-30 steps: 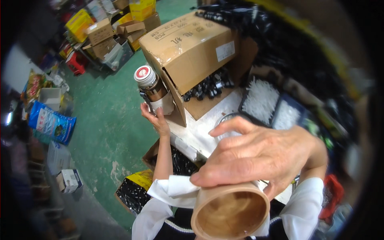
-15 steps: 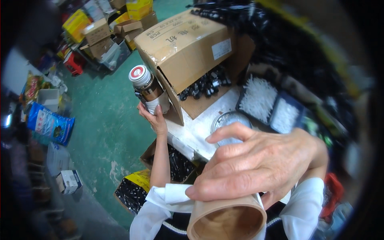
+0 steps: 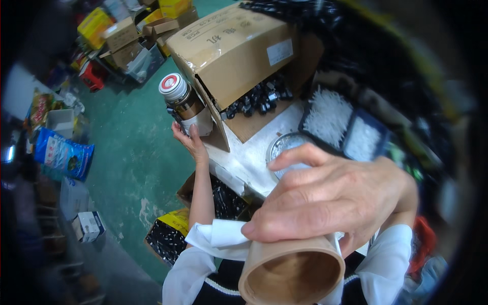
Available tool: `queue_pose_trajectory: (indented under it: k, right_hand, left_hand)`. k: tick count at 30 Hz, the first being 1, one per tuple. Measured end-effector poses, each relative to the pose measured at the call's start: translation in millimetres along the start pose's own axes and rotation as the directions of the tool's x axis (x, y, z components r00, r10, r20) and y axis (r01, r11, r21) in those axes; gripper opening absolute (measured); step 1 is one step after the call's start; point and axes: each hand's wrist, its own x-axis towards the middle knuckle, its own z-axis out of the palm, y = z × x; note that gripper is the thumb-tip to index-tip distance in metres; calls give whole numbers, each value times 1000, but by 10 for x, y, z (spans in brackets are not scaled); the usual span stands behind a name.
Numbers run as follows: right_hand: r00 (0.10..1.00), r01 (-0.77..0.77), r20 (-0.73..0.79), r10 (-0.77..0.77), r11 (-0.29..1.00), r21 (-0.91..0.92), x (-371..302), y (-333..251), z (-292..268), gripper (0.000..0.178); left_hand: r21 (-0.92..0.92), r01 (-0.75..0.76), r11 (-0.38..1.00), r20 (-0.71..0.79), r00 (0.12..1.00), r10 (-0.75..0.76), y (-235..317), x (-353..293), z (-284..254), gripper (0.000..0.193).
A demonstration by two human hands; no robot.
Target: Assembling small electronic components at a workbench using a hammer and pliers.
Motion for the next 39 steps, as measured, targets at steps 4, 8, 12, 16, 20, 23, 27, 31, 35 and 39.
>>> queue_pose_trajectory:
  k: [4,8,12,16,20,23,27,31,35,39]
  right_hand:
    - [1000,-14,5,14,1000,-13,-33,-55,2,53]
    - [1000,-26,9,25,1000,16,-37,-91,-33,48]
    - [971,239,30,-237,958,-158,-81,125,33,43]
    - [908,290,-273,-318,947,-137,-149,145,279,40]
    - [998,-41,-54,33,984,-172,3,-300,3,35]
    - [994,42,-86,-70,957,-287,-122,-14,231,33]
    - [896,194,-347,-276,948,-252,-170,72,364,31]
    - [875,244,-345,-339,925,-291,-185,149,388,30]
    - [874,239,-343,-344,919,-312,-182,138,401,30]
    - [878,221,-348,-329,923,-315,-174,50,360,29]
  left_hand:
    - [-150,63,987,-27,997,-68,50,-4,42,74]
    - [-206,105,973,-39,992,-116,62,-5,20,71]
    - [-181,98,979,-53,993,-109,-1,16,14,70]
    - [-190,101,977,-47,993,-112,7,13,57,69]
    - [-209,121,970,-54,989,-135,79,-5,45,69]
    - [-176,129,976,-56,988,-141,108,-1,41,69]
    - [-154,111,982,-50,992,-120,14,7,38,69]
    - [-184,86,979,-52,994,-97,-23,15,24,65]
    - [-201,98,975,-53,992,-111,-26,23,46,64]
    - [-176,101,979,-43,993,-110,-22,34,91,64]
